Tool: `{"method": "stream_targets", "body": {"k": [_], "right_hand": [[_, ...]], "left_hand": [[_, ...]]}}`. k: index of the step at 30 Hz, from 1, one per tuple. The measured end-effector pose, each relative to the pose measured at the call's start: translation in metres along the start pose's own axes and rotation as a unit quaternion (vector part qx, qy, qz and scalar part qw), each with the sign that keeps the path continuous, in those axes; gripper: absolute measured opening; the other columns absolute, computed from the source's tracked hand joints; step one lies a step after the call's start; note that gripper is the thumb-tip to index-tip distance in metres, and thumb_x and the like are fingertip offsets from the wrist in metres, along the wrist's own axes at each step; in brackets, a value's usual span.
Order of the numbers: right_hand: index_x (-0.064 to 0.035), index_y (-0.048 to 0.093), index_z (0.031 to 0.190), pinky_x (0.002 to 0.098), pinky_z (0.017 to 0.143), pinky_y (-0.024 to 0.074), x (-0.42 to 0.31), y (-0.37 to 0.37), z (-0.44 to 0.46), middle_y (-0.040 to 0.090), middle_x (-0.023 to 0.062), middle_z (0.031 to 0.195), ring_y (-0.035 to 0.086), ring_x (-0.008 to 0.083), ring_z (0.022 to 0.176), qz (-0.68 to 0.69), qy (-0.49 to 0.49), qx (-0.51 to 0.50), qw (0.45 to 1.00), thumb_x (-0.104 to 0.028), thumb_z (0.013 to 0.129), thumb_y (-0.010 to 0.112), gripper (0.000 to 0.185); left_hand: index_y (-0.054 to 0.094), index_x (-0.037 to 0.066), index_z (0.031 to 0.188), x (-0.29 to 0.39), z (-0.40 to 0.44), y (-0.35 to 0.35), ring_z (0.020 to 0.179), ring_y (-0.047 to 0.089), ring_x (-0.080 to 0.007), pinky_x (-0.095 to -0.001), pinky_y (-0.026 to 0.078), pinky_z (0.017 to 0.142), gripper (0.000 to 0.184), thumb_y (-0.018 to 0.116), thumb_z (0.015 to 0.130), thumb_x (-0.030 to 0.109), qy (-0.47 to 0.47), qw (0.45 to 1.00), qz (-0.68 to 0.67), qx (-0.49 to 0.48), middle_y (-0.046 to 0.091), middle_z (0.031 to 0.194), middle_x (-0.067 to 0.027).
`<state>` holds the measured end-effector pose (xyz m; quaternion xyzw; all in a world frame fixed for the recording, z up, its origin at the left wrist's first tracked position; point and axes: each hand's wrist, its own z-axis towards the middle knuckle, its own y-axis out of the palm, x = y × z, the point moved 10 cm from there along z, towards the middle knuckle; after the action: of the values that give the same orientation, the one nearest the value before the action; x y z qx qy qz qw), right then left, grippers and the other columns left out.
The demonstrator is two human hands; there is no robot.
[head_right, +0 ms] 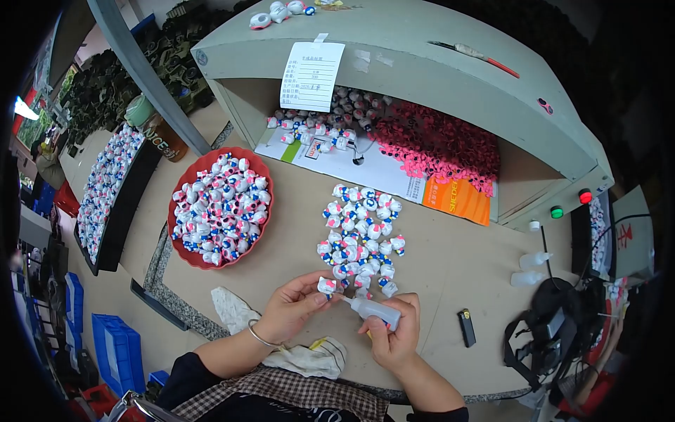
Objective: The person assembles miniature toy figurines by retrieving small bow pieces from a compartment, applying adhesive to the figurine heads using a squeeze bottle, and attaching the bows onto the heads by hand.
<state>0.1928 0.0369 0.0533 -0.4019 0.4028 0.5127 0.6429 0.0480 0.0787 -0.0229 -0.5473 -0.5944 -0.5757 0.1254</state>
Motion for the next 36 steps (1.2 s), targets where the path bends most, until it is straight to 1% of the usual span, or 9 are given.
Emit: {"method": "stream_targets", "body": {"k": [2, 6, 9, 15, 18, 21, 24, 30, 36], "right_hand": [[0.0047, 0.037, 0.097, 0.0235, 0.044, 0.0470, 0.0008, 0.0011, 0.0007, 0.034, 0.0135, 0.091, 0.055, 0.0155, 0.056, -0.006, 0.000, -0.002, 1.000, -0.003, 0.083, 0.048, 0.019], [0.0049, 0.036, 0.096, 0.0232, 0.044, 0.0471, 0.0021, 0.0011, 0.0002, 0.034, 0.0136, 0.091, 0.055, 0.0151, 0.054, -0.042, -0.015, -0.022, 0.999, -0.002, 0.083, 0.047, 0.018], [0.0051, 0.036, 0.095, 0.0226, 0.044, 0.0467, 0.0044, -0.0007, 0.0009, 0.034, 0.0138, 0.091, 0.055, 0.0148, 0.054, 0.030, 0.013, 0.010, 0.999, -0.003, 0.083, 0.046, 0.018], [0.0049, 0.036, 0.095, 0.0211, 0.044, 0.0457, 0.0023, 0.0024, 0.0014, 0.034, 0.0136, 0.091, 0.055, 0.0140, 0.053, -0.022, -0.006, -0.019, 1.000, -0.004, 0.084, 0.047, 0.018], [0.0039, 0.037, 0.095, 0.0208, 0.046, 0.0440, 0.0026, -0.0005, 0.0021, 0.037, 0.0133, 0.089, 0.053, 0.0130, 0.057, -0.004, 0.026, 0.017, 1.000, -0.005, 0.083, 0.048, 0.018], [0.0028, 0.039, 0.094, 0.0211, 0.049, 0.0423, 0.0013, -0.0027, 0.0013, 0.039, 0.0129, 0.086, 0.050, 0.0126, 0.063, -0.070, -0.013, 0.004, 0.997, -0.005, 0.082, 0.050, 0.018], [0.0022, 0.040, 0.094, 0.0221, 0.050, 0.0418, 0.0004, -0.0039, 0.0010, 0.041, 0.0128, 0.085, 0.048, 0.0130, 0.066, -0.067, -0.015, 0.014, 0.998, -0.004, 0.081, 0.051, 0.018], [0.0028, 0.040, 0.094, 0.0217, 0.049, 0.0435, -0.0016, -0.0059, 0.0021, 0.039, 0.0133, 0.087, 0.049, 0.0136, 0.065, -0.046, -0.003, 0.032, 0.998, -0.005, 0.081, 0.051, 0.018], [0.0041, 0.040, 0.094, 0.0221, 0.047, 0.0469, -0.0035, -0.0047, 0.0016, 0.037, 0.0133, 0.088, 0.051, 0.0135, 0.063, -0.064, -0.017, 0.016, 0.998, -0.004, 0.081, 0.051, 0.019]], "left_hand": [[0.045, 0.003, 0.119, -0.0007, 0.0005, -0.0011, 0.098, 0.055, -0.0169, -0.0231, 0.044, 0.077, 0.037, 0.052, 0.083, 0.003, -0.002, 1.000, -0.003, 0.005, 0.054, 0.110, -0.0083], [0.040, 0.003, 0.124, -0.0011, 0.0013, -0.0009, 0.100, 0.054, -0.0167, -0.0238, 0.044, 0.081, 0.042, 0.051, 0.084, 0.003, -0.002, 1.000, 0.006, -0.004, 0.054, 0.110, -0.0083], [0.040, 0.003, 0.124, -0.0012, 0.0003, -0.0007, 0.101, 0.054, -0.0176, -0.0238, 0.044, 0.080, 0.042, 0.051, 0.084, 0.003, -0.001, 1.000, 0.000, -0.003, 0.054, 0.110, -0.0087], [0.040, 0.003, 0.124, -0.0027, 0.0005, -0.0018, 0.100, 0.054, -0.0169, -0.0237, 0.045, 0.080, 0.042, 0.051, 0.084, 0.002, 0.006, 1.000, -0.003, -0.007, 0.054, 0.110, -0.0088], [0.040, 0.002, 0.124, -0.0029, 0.0001, -0.0018, 0.099, 0.054, -0.0156, -0.0233, 0.044, 0.079, 0.042, 0.051, 0.084, 0.003, 0.002, 1.000, 0.008, -0.001, 0.055, 0.109, -0.0088], [0.042, 0.002, 0.122, -0.0017, 0.0010, -0.0012, 0.098, 0.055, -0.0156, -0.0230, 0.044, 0.078, 0.040, 0.053, 0.083, 0.003, 0.004, 1.000, 0.001, 0.002, 0.056, 0.108, -0.0092], [0.046, 0.003, 0.117, -0.0012, 0.0005, -0.0011, 0.096, 0.056, -0.0173, -0.0233, 0.045, 0.075, 0.036, 0.054, 0.082, 0.003, 0.001, 1.000, -0.009, 0.010, 0.056, 0.108, -0.0099], [0.047, 0.003, 0.116, 0.0004, 0.0000, -0.0040, 0.096, 0.056, -0.0186, -0.0246, 0.046, 0.077, 0.035, 0.054, 0.082, 0.004, 0.024, 1.000, -0.013, 0.015, 0.056, 0.107, -0.0105], [0.046, 0.005, 0.117, 0.0025, 0.0005, -0.0076, 0.096, 0.057, -0.0207, -0.0266, 0.046, 0.081, 0.036, 0.054, 0.082, 0.004, 0.052, 0.998, 0.010, 0.016, 0.056, 0.106, -0.0110]]}}
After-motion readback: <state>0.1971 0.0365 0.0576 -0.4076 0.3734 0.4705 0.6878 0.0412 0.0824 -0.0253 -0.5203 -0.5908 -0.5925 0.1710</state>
